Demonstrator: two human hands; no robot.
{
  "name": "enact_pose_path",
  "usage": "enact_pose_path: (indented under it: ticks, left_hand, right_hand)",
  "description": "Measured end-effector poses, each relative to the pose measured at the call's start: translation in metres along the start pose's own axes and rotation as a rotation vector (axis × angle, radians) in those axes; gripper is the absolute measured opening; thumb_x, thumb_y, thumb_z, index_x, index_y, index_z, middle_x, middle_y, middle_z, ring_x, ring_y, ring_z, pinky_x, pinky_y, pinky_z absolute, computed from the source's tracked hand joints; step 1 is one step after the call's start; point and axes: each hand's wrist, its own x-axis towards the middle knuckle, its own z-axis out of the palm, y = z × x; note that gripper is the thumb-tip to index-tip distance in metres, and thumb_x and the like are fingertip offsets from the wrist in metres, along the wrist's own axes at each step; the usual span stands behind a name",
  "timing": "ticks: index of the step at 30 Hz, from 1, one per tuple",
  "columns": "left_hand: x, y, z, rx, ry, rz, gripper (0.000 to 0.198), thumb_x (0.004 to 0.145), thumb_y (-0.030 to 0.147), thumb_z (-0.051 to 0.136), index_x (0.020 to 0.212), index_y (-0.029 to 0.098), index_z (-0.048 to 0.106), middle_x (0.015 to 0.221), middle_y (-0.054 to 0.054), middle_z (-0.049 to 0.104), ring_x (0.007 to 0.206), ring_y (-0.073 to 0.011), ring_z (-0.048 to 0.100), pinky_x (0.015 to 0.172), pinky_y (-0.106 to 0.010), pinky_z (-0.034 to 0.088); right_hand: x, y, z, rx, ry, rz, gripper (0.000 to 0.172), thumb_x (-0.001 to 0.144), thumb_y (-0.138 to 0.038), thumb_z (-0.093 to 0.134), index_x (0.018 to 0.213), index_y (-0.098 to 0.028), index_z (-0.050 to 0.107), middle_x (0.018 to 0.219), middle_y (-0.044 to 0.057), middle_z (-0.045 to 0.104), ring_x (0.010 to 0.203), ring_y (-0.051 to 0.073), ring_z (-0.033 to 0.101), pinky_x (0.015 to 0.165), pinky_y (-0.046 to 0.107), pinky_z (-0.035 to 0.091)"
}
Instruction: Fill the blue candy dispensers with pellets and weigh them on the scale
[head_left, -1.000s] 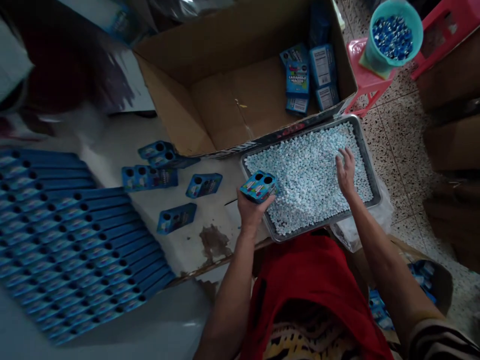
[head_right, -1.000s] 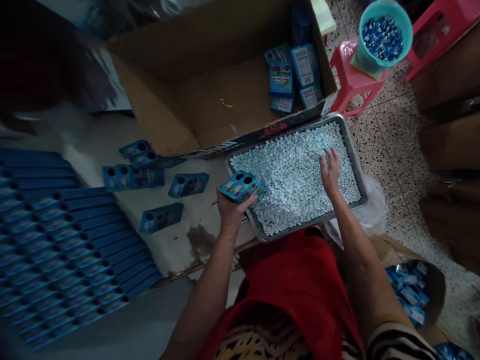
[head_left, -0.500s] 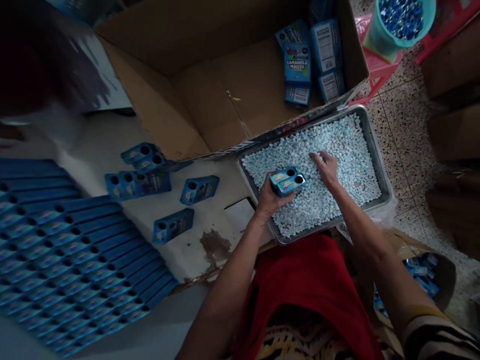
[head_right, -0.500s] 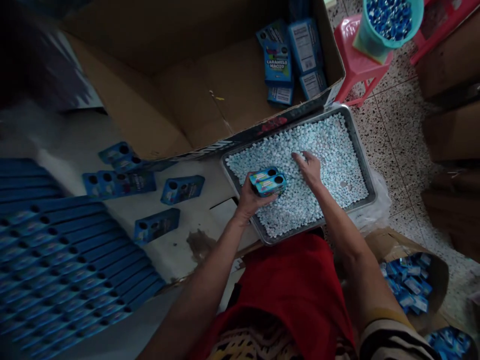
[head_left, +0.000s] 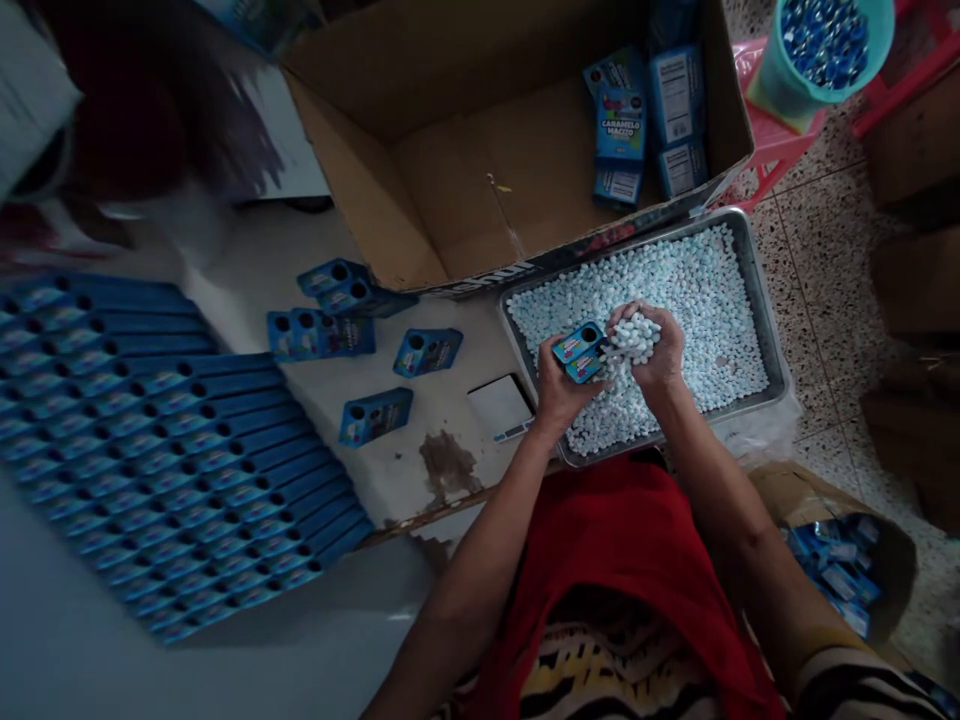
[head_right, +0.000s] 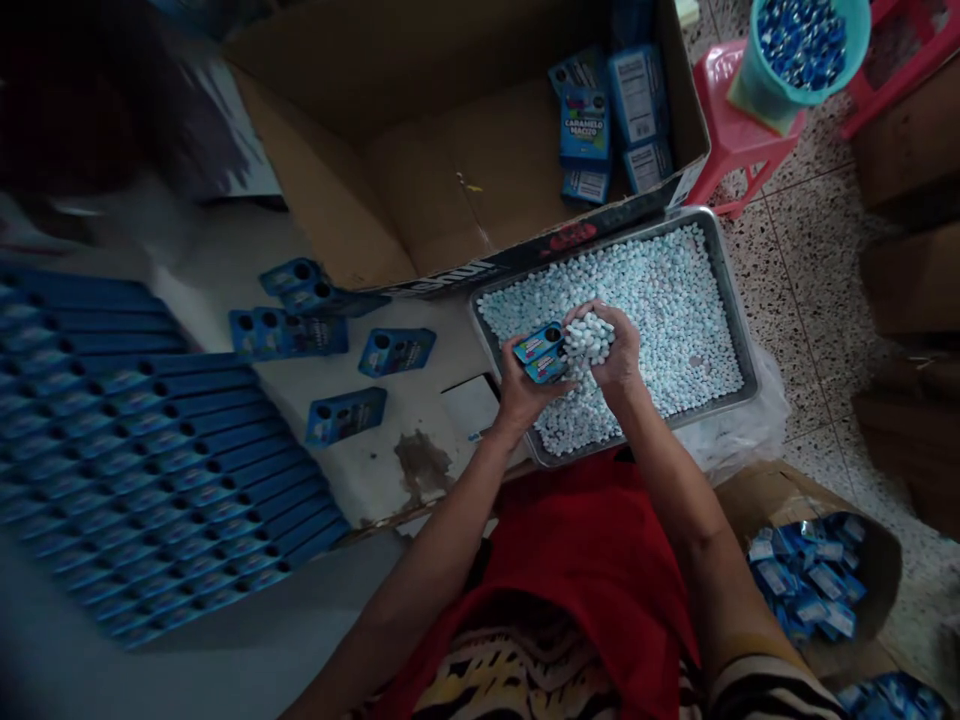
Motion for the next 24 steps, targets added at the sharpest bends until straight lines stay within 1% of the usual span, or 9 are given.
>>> enact_pose_path:
  ticks: [3,5,7,9,11,15,18,21,24]
  left_hand:
    - [0.000,0.014,-0.001,0.028,0.068,0.016,0.089,0.059,0.051,0.106,0.128,0.024,0.057,0.121,-0.010,0.074,0.113,-0.0325,0.075,0.102,-0.050,0.062]
    - [0.002,0.023,-0.006,0.059,0.084,0.086,0.083,0.062,0.054,0.104,0.126,0.025,0.060,0.121,-0.011,0.075,0.115,-0.0342,0.076,0.103,-0.051,0.062]
    - [0.004,0.033,-0.014,0.099,0.062,0.203,0.080,0.065,0.055,0.102,0.127,0.026,0.062,0.125,-0.012,0.074,0.121,-0.0359,0.074,0.108,-0.053,0.060]
    - [0.007,0.041,-0.021,0.139,0.027,0.316,0.075,0.069,0.054,0.100,0.127,0.025,0.062,0.127,-0.013,0.073,0.125,-0.0371,0.073,0.111,-0.056,0.058]
    - [0.008,0.050,-0.026,0.161,0.008,0.371,0.070,0.073,0.051,0.098,0.127,0.024,0.063,0.127,-0.013,0.073,0.125,-0.0379,0.072,0.111,-0.057,0.057]
    - [0.011,0.064,-0.030,0.157,-0.061,0.357,0.071,0.071,0.043,0.099,0.132,0.027,0.065,0.127,-0.011,0.074,0.123,-0.0369,0.073,0.108,-0.053,0.060]
    - [0.012,0.070,-0.029,0.160,-0.127,0.378,0.072,0.071,0.041,0.099,0.132,0.028,0.064,0.125,-0.008,0.074,0.118,-0.0338,0.074,0.104,-0.049,0.062]
    - [0.015,0.069,-0.025,0.170,-0.099,0.405,0.071,0.071,0.044,0.099,0.130,0.026,0.063,0.123,-0.009,0.074,0.116,-0.0324,0.074,0.101,-0.047,0.062]
    - [0.018,0.063,-0.022,0.153,-0.078,0.408,0.071,0.071,0.046,0.100,0.128,0.024,0.064,0.123,-0.011,0.073,0.117,-0.0332,0.073,0.101,-0.047,0.062]
  right_hand:
    - [-0.010,-0.006,0.010,-0.008,0.002,-0.076,0.051,0.079,-0.078,0.062,0.077,-0.028,0.056,0.082,0.009,0.068,0.103,0.035,0.073,0.090,0.054,0.063]
    - [-0.015,-0.011,0.014,-0.016,-0.004,-0.136,0.050,0.082,-0.078,0.061,0.079,-0.028,0.057,0.082,0.009,0.065,0.102,0.034,0.072,0.092,0.055,0.062]
    - [-0.021,-0.019,0.019,-0.044,-0.019,-0.193,0.051,0.085,-0.079,0.057,0.082,-0.028,0.058,0.086,0.009,0.065,0.101,0.033,0.071,0.095,0.055,0.060]
    - [-0.028,-0.028,0.025,-0.096,-0.029,-0.239,0.055,0.088,-0.082,0.052,0.087,-0.028,0.059,0.096,0.010,0.066,0.101,0.032,0.070,0.096,0.055,0.059]
    - [-0.034,-0.037,0.031,-0.175,-0.025,-0.271,0.061,0.089,-0.087,0.045,0.089,-0.028,0.059,0.104,0.010,0.065,0.100,0.030,0.069,0.096,0.054,0.059]
    - [-0.040,-0.047,0.041,-0.354,-0.023,-0.331,0.072,0.092,-0.093,0.026,0.087,-0.029,0.059,0.095,0.009,0.059,0.102,0.030,0.067,0.100,0.052,0.057]
    - [-0.042,-0.047,0.042,-0.365,-0.030,-0.355,0.071,0.093,-0.093,0.030,0.080,-0.029,0.056,0.089,0.009,0.058,0.101,0.031,0.068,0.101,0.052,0.058]
    - [-0.045,-0.043,0.041,-0.315,-0.053,-0.364,0.067,0.093,-0.092,0.039,0.076,-0.029,0.057,0.086,0.009,0.060,0.103,0.033,0.070,0.101,0.054,0.059]
    - [-0.048,-0.036,0.037,-0.405,-0.112,-0.341,0.072,0.092,-0.095,0.037,0.078,-0.030,0.065,0.092,0.009,0.067,0.111,0.035,0.071,0.108,0.057,0.056]
